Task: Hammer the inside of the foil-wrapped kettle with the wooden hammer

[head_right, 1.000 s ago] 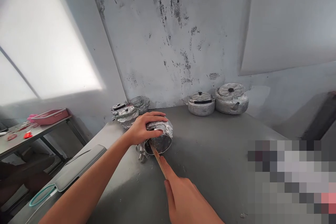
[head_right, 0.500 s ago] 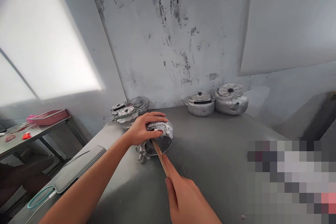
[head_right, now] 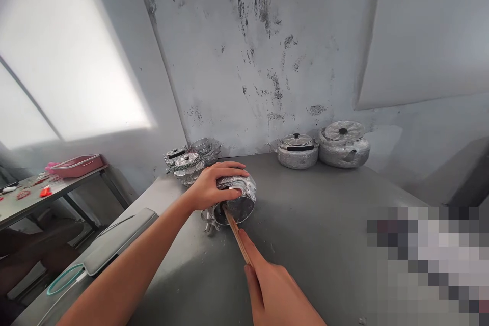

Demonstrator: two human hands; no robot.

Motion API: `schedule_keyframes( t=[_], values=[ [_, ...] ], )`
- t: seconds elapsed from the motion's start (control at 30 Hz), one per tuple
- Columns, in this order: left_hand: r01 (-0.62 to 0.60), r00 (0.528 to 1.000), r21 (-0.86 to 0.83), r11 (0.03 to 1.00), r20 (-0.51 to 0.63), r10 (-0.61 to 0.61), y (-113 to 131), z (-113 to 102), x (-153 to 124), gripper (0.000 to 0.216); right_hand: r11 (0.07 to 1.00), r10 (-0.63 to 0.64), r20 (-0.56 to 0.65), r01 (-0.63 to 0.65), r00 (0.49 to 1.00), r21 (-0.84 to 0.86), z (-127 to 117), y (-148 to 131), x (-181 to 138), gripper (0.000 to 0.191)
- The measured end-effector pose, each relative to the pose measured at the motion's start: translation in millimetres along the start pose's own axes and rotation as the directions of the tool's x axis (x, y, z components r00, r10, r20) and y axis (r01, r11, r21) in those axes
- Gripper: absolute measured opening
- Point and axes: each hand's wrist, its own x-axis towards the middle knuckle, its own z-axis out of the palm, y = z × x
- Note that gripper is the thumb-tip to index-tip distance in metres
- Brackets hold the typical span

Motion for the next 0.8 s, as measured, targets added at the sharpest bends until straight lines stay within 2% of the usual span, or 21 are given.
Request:
schedule_keyframes(
  t=[0.23, 0.4, 0.8],
  values=[
    [0.013, 1.000, -0.028, 1.000, -0.001, -0.013, -0.3, -1.4, -0.5, 0.039, 1.000, -0.008, -0.032, 0.007, 0.999, -0.029, 0.6, -0.6, 1.5, 0.059],
    [0.036, 0.999, -0.033, 0.999, 0.012, -0.036, -0.2, -2.1, -0.3, 0.039, 1.000, 0.015, 0.011, -0.015, 1.000, -0.016, -2.4, -2.9, 3.0, 0.057],
    [0.006, 1.000, -0.025, 1.000, -0.008, -0.006, -1.5, -0.7, -0.6, 0.039, 0.999, 0.037, -0.010, -0.037, 0.999, -0.018, 0.6, 1.4, 2.8, 0.059]
  ],
)
